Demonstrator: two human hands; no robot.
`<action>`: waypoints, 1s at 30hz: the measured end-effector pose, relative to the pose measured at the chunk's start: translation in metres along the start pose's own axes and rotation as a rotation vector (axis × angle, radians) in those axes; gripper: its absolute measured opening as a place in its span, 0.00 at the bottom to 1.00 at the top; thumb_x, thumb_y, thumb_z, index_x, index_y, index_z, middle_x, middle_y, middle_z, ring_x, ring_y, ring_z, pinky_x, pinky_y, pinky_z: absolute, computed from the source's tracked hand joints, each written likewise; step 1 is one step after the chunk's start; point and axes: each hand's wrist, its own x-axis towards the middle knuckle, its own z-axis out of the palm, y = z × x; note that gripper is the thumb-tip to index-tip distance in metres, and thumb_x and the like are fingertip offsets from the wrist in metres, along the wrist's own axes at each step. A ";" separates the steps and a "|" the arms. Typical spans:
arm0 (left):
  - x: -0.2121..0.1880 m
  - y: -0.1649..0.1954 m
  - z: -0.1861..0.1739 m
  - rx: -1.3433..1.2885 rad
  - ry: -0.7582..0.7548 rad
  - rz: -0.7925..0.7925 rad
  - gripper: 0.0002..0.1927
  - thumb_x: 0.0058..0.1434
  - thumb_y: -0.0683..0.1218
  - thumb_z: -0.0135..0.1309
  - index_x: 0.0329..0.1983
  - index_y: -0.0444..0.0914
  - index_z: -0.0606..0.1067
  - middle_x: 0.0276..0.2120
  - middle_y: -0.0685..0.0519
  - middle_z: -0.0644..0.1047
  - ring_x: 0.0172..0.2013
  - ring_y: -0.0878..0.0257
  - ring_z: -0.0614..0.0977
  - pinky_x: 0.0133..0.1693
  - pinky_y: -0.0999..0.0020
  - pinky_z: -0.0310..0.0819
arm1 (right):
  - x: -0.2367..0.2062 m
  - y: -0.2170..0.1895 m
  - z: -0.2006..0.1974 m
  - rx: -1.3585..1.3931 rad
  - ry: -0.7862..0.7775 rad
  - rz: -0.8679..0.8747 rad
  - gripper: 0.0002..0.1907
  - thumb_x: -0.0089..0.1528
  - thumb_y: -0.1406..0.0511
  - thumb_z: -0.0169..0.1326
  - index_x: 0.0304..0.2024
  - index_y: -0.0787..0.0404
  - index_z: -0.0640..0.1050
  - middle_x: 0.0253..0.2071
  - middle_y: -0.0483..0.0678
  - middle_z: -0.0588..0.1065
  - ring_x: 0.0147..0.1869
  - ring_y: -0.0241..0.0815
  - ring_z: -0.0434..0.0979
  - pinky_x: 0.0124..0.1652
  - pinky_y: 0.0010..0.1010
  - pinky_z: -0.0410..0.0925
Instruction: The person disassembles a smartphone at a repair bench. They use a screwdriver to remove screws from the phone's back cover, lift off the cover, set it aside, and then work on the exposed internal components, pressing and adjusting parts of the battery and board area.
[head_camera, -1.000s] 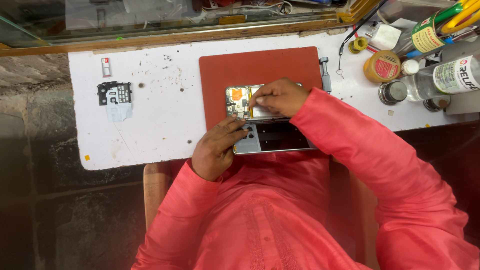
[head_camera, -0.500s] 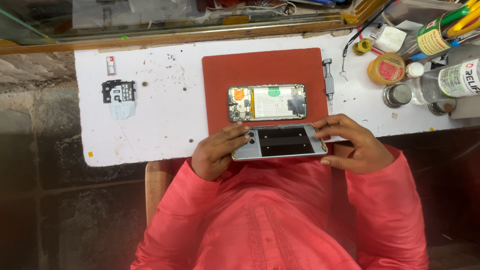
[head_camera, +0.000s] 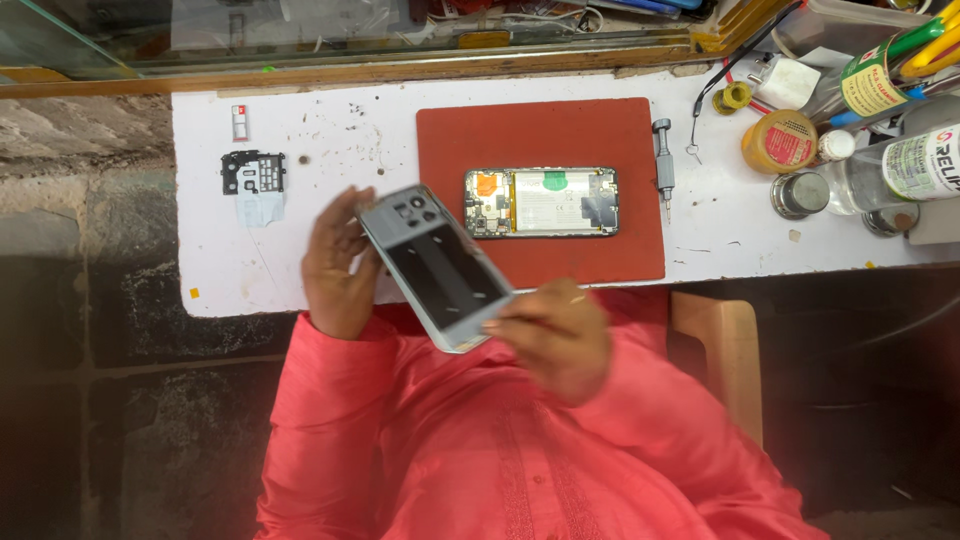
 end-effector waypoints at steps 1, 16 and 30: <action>0.001 -0.001 -0.005 -0.042 0.041 -0.006 0.30 0.64 0.28 0.48 0.70 0.33 0.62 0.64 0.44 0.72 0.63 0.57 0.78 0.60 0.64 0.78 | 0.007 -0.002 0.014 -0.072 0.018 -0.048 0.15 0.54 0.76 0.63 0.44 0.67 0.81 0.37 0.50 0.77 0.30 0.38 0.75 0.28 0.31 0.64; -0.006 0.004 -0.052 0.160 0.179 -0.184 0.19 0.69 0.32 0.54 0.63 0.29 0.73 0.49 0.44 0.82 0.46 0.65 0.83 0.48 0.74 0.80 | 0.024 0.017 0.121 -0.384 -0.142 0.044 0.14 0.61 0.73 0.56 0.50 0.66 0.79 0.43 0.47 0.71 0.40 0.45 0.72 0.40 0.36 0.69; 0.005 -0.002 -0.068 1.023 0.321 0.098 0.11 0.66 0.40 0.63 0.51 0.39 0.83 0.56 0.45 0.81 0.43 0.56 0.78 0.43 0.65 0.76 | 0.021 0.028 0.148 -0.351 -0.144 0.081 0.10 0.61 0.72 0.56 0.46 0.65 0.79 0.40 0.47 0.69 0.41 0.44 0.72 0.41 0.35 0.68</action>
